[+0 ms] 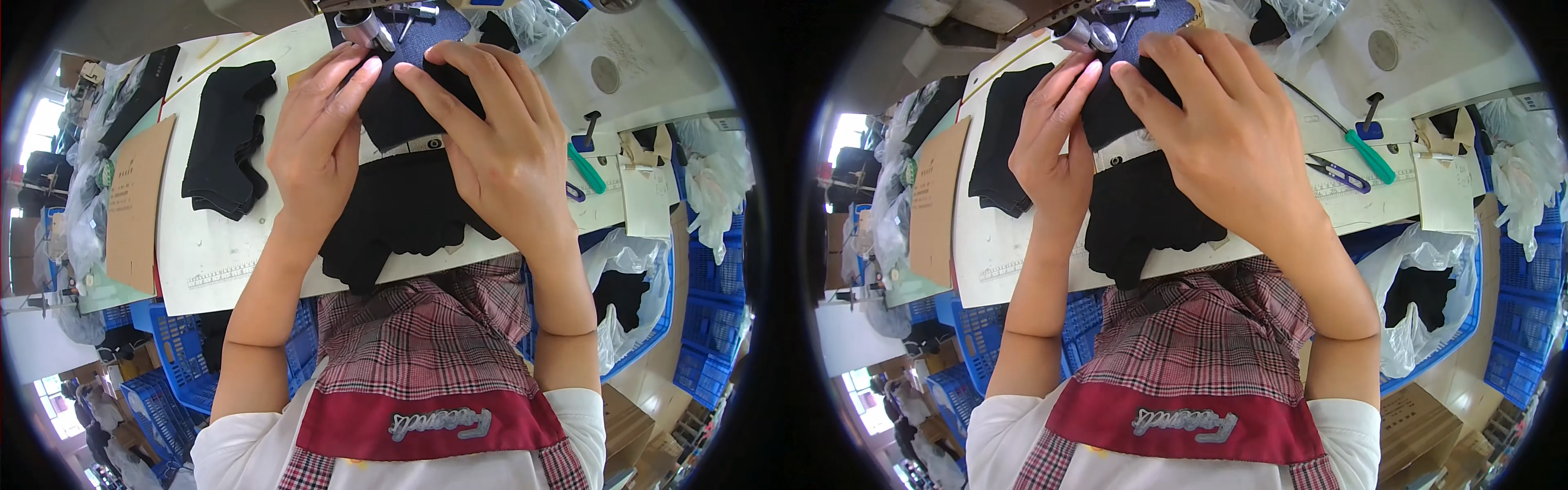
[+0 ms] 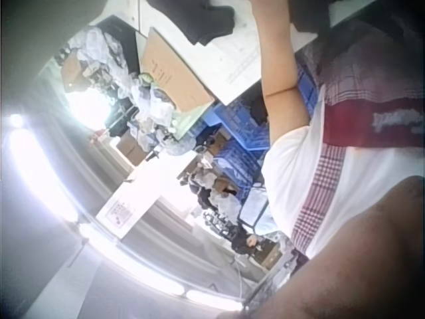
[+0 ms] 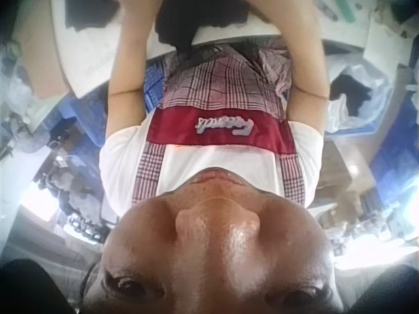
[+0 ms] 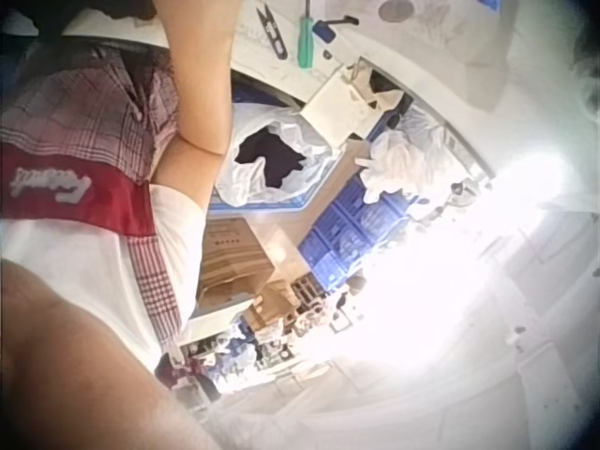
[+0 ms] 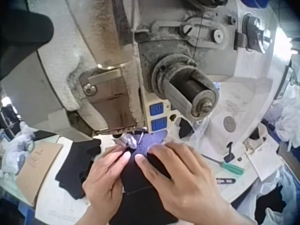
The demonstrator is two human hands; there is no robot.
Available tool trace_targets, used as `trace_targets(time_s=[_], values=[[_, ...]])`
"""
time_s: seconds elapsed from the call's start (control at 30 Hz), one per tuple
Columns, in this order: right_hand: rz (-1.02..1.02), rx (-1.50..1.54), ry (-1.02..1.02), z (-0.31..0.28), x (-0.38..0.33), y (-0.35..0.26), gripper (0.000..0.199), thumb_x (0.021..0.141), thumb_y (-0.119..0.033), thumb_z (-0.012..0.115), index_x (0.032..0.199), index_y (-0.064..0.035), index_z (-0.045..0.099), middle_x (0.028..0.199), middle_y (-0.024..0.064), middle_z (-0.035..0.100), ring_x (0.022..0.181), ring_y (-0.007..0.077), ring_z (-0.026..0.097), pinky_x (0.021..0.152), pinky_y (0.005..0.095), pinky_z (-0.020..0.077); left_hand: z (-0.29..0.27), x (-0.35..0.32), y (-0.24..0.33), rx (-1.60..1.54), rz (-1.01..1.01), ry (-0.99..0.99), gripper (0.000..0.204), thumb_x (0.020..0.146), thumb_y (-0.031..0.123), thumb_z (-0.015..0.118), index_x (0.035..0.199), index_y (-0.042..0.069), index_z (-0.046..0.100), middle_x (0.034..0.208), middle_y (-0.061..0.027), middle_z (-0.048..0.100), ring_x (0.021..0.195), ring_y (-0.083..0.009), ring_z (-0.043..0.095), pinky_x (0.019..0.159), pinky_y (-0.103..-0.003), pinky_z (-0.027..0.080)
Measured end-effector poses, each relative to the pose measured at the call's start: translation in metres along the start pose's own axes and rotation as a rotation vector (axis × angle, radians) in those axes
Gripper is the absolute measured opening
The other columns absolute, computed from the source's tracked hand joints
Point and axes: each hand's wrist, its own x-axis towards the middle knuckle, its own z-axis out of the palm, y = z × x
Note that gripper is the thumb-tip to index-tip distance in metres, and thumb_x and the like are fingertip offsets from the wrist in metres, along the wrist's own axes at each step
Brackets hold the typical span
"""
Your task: The person sews black fabric pieces using a sewing machine in a workshop. They guide the fabric under the needle, trim excess threads with scissors, and adjust the machine's tension using a screwdriver. The person repeats this process for multiple glove pieces, stacking the finished items on the table.
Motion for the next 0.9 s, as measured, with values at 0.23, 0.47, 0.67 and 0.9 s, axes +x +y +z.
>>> trace_targets(time_s=[0.23, 0.47, 0.67, 0.9], values=[[-0.032, -0.047, 0.064, 0.008, 0.002, 0.005, 0.046, 0.069, 0.002, 0.062, 0.112, -0.0124, 0.071, 0.112, 0.0048, 0.062, 0.101, 0.0272, 0.059, 0.084, 0.0392, 0.0502, 0.004, -0.001, -0.005, -0.001, -0.003, 0.036, 0.036, 0.077, -0.010, 0.065, 0.110, 0.003, 0.070, 0.108, -0.0141, 0.069, 0.103, -0.0290, 0.065, 0.087, -0.033, 0.052], [-0.041, -0.024, 0.074, 0.008, 0.001, 0.002, 0.042, 0.070, -0.001, 0.063, 0.110, -0.0114, 0.072, 0.110, 0.0050, 0.063, 0.099, 0.0278, 0.059, 0.083, 0.0393, 0.0497, 0.009, -0.003, 0.002, 0.024, -0.037, 0.067, 0.034, 0.079, -0.010, 0.064, 0.109, 0.003, 0.071, 0.107, -0.0144, 0.069, 0.095, -0.0276, 0.066, 0.083, -0.032, 0.052], [-0.055, -0.016, 0.095, 0.008, 0.002, 0.001, 0.041, 0.069, -0.003, 0.065, 0.109, -0.0109, 0.072, 0.108, 0.0051, 0.063, 0.097, 0.0284, 0.060, 0.082, 0.0395, 0.0499, 0.012, -0.002, 0.005, 0.041, -0.039, 0.083, 0.032, 0.078, -0.009, 0.065, 0.108, 0.002, 0.070, 0.106, -0.0157, 0.069, 0.092, -0.0279, 0.066, 0.080, -0.032, 0.053], [-0.049, -0.020, 0.147, 0.008, 0.007, 0.000, 0.034, 0.068, -0.003, 0.067, 0.101, -0.0096, 0.074, 0.103, 0.0041, 0.066, 0.093, 0.0268, 0.063, 0.079, 0.0378, 0.0516, 0.016, -0.002, 0.005, 0.100, -0.029, 0.097, 0.028, 0.080, -0.007, 0.065, 0.106, 0.002, 0.069, 0.102, -0.0142, 0.069, 0.087, -0.0278, 0.067, 0.075, -0.031, 0.053]])
